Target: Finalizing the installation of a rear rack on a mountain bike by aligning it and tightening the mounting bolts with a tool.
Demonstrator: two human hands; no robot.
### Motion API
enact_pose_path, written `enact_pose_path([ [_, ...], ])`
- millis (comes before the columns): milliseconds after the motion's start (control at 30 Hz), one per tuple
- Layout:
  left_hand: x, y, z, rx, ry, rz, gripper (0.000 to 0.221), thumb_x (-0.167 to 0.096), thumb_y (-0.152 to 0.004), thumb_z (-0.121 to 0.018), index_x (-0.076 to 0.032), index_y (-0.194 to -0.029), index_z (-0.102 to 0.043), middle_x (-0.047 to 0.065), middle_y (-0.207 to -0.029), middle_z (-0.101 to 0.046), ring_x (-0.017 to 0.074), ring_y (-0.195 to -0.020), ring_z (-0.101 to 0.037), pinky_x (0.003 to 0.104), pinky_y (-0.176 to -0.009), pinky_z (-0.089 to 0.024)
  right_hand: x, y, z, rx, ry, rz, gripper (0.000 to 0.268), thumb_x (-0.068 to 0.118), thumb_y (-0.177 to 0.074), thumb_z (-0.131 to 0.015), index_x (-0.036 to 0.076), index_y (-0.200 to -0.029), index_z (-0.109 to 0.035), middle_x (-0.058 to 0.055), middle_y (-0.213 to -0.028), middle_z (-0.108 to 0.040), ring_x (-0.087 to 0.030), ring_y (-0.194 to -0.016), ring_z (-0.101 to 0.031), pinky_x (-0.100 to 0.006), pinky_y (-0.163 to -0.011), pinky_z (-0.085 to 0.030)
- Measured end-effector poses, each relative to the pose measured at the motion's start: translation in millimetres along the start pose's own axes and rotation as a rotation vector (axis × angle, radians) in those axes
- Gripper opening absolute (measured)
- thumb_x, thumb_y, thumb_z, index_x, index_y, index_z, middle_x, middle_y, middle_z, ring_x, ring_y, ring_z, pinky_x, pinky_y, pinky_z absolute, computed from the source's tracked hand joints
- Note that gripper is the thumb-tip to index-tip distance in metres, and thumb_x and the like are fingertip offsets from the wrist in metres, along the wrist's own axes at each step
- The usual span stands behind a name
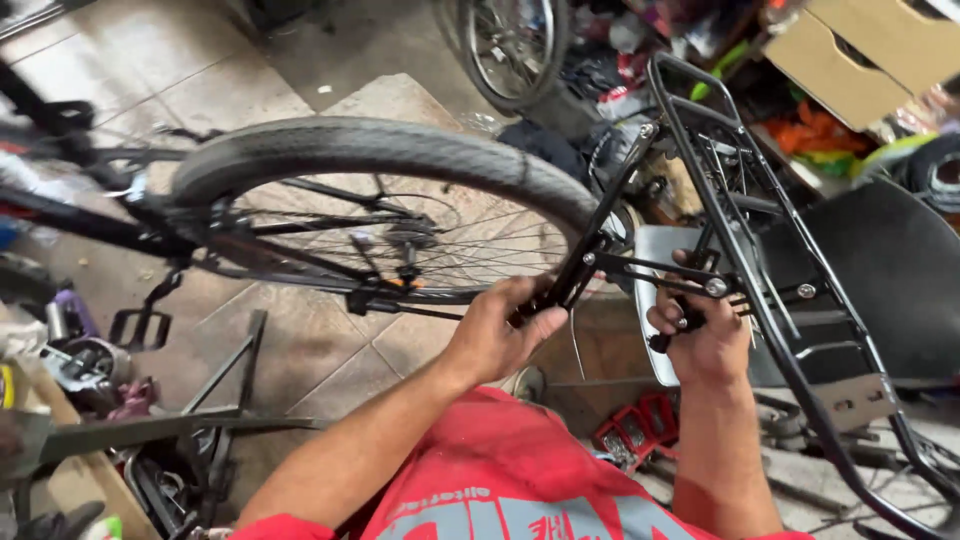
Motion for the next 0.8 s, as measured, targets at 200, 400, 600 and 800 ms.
enact_pose_path([
  [200,-67.4,34.9,84.6,-0.107,0.050,-0.386,0.039,-0.030,-0.091,-0.082,-0.002,-0.117,-0.073,0.016,-0.089,-0.071,0.0353,-0.083,-0.069,0.033,-0.054,-0.061,25.6,12.1,-130.0,0.099,0.075,0.041,0.054,0.012,-0.083,-0.065,-0.005,-0.135,-0.058,-0.009,-0.081,-0.057,-0.013,-0.051,-0.041,-0.026,-0.044,-0.039],
  [400,-76.8,22.9,163.5,-0.367,-0.159,-0.412,0.031,-0.025,-0.095,-0.078,-0.004,-0.117,-0.076,0.017,-0.094,-0.076,0.0385,-0.091,-0.074,0.047,-0.078,-0.061,41.2,0.0,-238.7,0.756,-0.233,-0.051,0.070,0.024,-0.068,-0.096,-0.007,-0.118,-0.059,-0.016,-0.102,-0.050,-0.030,-0.080,-0.050,-0.040,-0.064,-0.046],
  [600,-148.1,-32.8,214.9,-0.509,-0.348,-0.162,0.040,-0.035,-0.088,-0.078,-0.026,-0.127,-0.075,0.006,-0.116,-0.078,0.0302,-0.116,-0.073,0.044,-0.100,-0.058,54.1,-97.1,-280.4,0.911,-0.291,-0.171,0.051,0.043,-0.091,-0.085,0.014,-0.120,-0.054,-0.013,-0.101,-0.059,-0.025,-0.071,-0.053,-0.040,-0.061,-0.050],
  [800,-166.4,-113.4,261.2,-0.405,-0.709,-0.027,0.026,-0.035,-0.090,-0.069,-0.022,-0.112,-0.072,-0.001,-0.102,-0.082,0.0238,-0.094,-0.076,0.042,-0.067,-0.053,86.4,-72.1,-353.1,0.751,-0.193,0.325,0.066,0.035,-0.073,-0.104,-0.001,-0.109,-0.062,-0.011,-0.084,-0.072,-0.022,-0.067,-0.071,-0.038,-0.065,-0.066],
])
Point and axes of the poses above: each hand's wrist, its own y-axis away from the middle knuckle, its own z-axis out of the back of the hand, x = y × z, the point moved 8 cm from there along -y, towards the middle knuckle
